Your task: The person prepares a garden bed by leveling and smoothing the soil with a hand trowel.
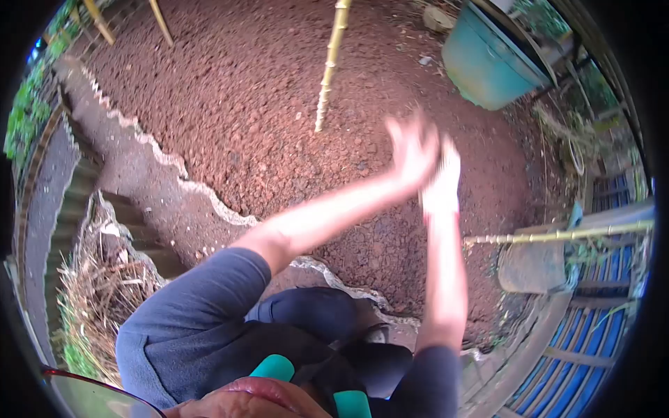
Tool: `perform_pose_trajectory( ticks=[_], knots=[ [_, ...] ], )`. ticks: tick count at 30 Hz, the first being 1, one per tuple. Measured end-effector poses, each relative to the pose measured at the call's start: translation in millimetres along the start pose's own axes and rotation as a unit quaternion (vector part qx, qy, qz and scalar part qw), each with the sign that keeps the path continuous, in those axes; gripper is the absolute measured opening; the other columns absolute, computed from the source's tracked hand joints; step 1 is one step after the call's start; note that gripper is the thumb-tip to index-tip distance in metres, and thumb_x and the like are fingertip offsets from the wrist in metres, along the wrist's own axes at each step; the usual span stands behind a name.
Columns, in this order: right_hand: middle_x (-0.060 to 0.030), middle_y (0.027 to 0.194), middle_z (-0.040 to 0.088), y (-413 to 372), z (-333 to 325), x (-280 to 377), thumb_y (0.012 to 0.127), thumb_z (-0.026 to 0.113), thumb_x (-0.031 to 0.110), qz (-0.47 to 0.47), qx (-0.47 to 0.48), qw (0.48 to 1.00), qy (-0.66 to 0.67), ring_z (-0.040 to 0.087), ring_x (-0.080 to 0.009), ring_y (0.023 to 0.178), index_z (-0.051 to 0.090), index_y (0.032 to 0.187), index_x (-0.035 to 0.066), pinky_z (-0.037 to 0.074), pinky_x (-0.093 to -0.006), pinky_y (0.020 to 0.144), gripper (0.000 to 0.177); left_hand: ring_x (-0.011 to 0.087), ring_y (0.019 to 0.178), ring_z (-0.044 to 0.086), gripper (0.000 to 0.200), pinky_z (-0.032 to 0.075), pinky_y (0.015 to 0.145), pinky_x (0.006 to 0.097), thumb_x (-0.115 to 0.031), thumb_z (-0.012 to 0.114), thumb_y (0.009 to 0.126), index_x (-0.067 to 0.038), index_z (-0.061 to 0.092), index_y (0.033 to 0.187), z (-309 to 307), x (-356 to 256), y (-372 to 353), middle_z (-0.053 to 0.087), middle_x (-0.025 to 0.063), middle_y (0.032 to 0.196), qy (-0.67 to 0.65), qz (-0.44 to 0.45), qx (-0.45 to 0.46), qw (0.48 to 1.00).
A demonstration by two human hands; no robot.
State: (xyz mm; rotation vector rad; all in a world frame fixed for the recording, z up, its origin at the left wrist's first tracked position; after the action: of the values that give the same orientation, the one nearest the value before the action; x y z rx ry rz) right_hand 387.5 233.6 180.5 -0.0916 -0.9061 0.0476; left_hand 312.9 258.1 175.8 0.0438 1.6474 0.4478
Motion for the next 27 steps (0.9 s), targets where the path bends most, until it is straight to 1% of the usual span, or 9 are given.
perform_pose_trajectory(
  ticks=[3,6,11,15,19,22,23,25,27],
  knots=[
    [-0.0222,0.128,0.053,97.5,103.1,41.7,0.099,0.044,0.041,-0.081,0.050,0.995,0.010,0.051,-0.0289,0.117,0.049,0.126,-0.004,0.041,-0.0390,0.101,0.053,0.0618,0.133,0.007,0.073,0.010,0.109,0.0671,-0.043,0.044,0.094,-0.007,0.014,0.150,-79.0,-34.6,117.2,0.014,0.0425,0.136,0.091,-0.170,-0.088,0.977],
    [-0.0215,0.116,0.062,137.5,60.0,33.5,0.095,0.052,0.040,-0.193,-0.124,0.906,-0.355,0.059,-0.0299,0.104,0.058,0.117,-0.005,0.045,-0.0366,0.093,0.050,0.0541,0.122,0.031,0.064,0.028,0.102,0.0592,-0.032,0.049,0.093,-0.001,0.026,0.144,-81.7,-5.0,87.4,0.027,0.0403,0.128,0.079,-0.021,-0.063,0.995],
    [-0.0216,0.120,0.061,-46.4,-43.8,-18.6,0.090,0.058,0.037,-0.185,-0.131,0.668,-0.709,0.057,-0.0365,0.114,0.062,0.119,0.004,0.045,-0.0411,0.097,0.044,0.0365,0.095,0.050,0.019,0.046,0.083,0.0402,-0.008,0.064,0.080,0.003,0.063,0.096,-93.1,26.8,-130.7,0.048,0.0236,0.102,0.097,0.136,0.320,0.933],
    [-0.0160,0.117,0.062,-214.2,-136.7,-4.3,0.087,0.060,0.020,-0.178,-0.218,0.501,-0.818,0.059,-0.0342,0.110,0.064,0.109,0.006,0.047,-0.0423,0.095,0.026,0.0390,0.102,0.052,0.021,0.047,0.086,0.0461,-0.007,0.069,0.078,0.003,0.064,0.096,-123.4,40.3,-187.5,0.049,0.0197,0.099,0.133,0.178,0.379,0.898],
    [-0.0259,0.119,0.058,-300.1,-246.4,18.2,0.084,0.061,0.033,0.047,-0.346,0.445,-0.825,0.055,-0.0423,0.112,0.061,0.114,0.001,0.043,-0.0448,0.099,0.043,0.0399,0.104,0.052,0.023,0.046,0.087,0.0461,-0.009,0.069,0.077,0.003,0.064,0.096,-111.1,36.3,-191.4,0.049,0.0190,0.097,0.131,0.197,0.401,0.885],
    [-0.0294,0.134,0.049,-272.2,-271.3,23.0,0.083,0.061,0.044,0.110,-0.320,0.629,-0.700,0.049,-0.0405,0.124,0.038,0.141,-0.003,0.039,-0.0421,0.104,0.078,0.0392,0.104,0.051,0.025,0.046,0.086,0.0445,-0.010,0.070,0.075,0.003,0.064,0.095,-99.9,26.5,-199.0,0.050,0.0190,0.096,0.124,0.252,0.419,0.864],
    [-0.0286,0.128,0.054,-260.0,-293.5,19.8,0.081,0.061,0.046,0.115,-0.331,0.578,-0.737,0.053,-0.0388,0.120,0.044,0.136,-0.003,0.041,-0.0420,0.102,0.076,0.0383,0.103,0.051,0.025,0.046,0.085,0.0437,-0.010,0.070,0.074,0.001,0.064,0.095,-96.0,24.8,-206.1,0.050,0.0187,0.097,0.154,0.269,0.430,0.848],
    [-0.0244,0.121,0.060,-245.0,-294.6,13.7,0.081,0.061,0.043,0.139,-0.335,0.656,-0.662,0.054,-0.0375,0.118,0.061,0.121,0.002,0.040,-0.0396,0.103,0.057,0.0352,0.099,0.052,0.022,0.047,0.082,0.0419,-0.009,0.069,0.075,-0.002,0.065,0.096,-83.5,27.8,-226.0,0.050,0.0169,0.096,0.149,0.263,0.449,0.841],
    [-0.0170,0.126,0.059,-250.3,-287.2,-29.4,0.090,0.051,0.031,-0.036,-0.025,0.654,-0.755,0.051,-0.0350,0.119,0.067,0.115,0.016,0.039,-0.0364,0.103,0.033,0.0309,0.094,0.052,0.018,0.047,0.077,0.0401,-0.007,0.067,0.078,-0.005,0.065,0.096,-73.7,37.2,-239.0,0.050,0.0136,0.094,0.103,0.215,0.436,0.868]
  ],
)
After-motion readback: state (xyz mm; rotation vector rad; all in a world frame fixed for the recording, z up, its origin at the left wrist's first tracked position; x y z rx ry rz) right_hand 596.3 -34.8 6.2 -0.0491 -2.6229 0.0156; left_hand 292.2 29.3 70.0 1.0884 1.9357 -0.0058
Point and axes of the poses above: each hand's wrist, its own y-axis towards the middle knuckle, its own z-axis out of the palm, x = y × z, the point moved 7 cm from there along y, towards the middle knuckle
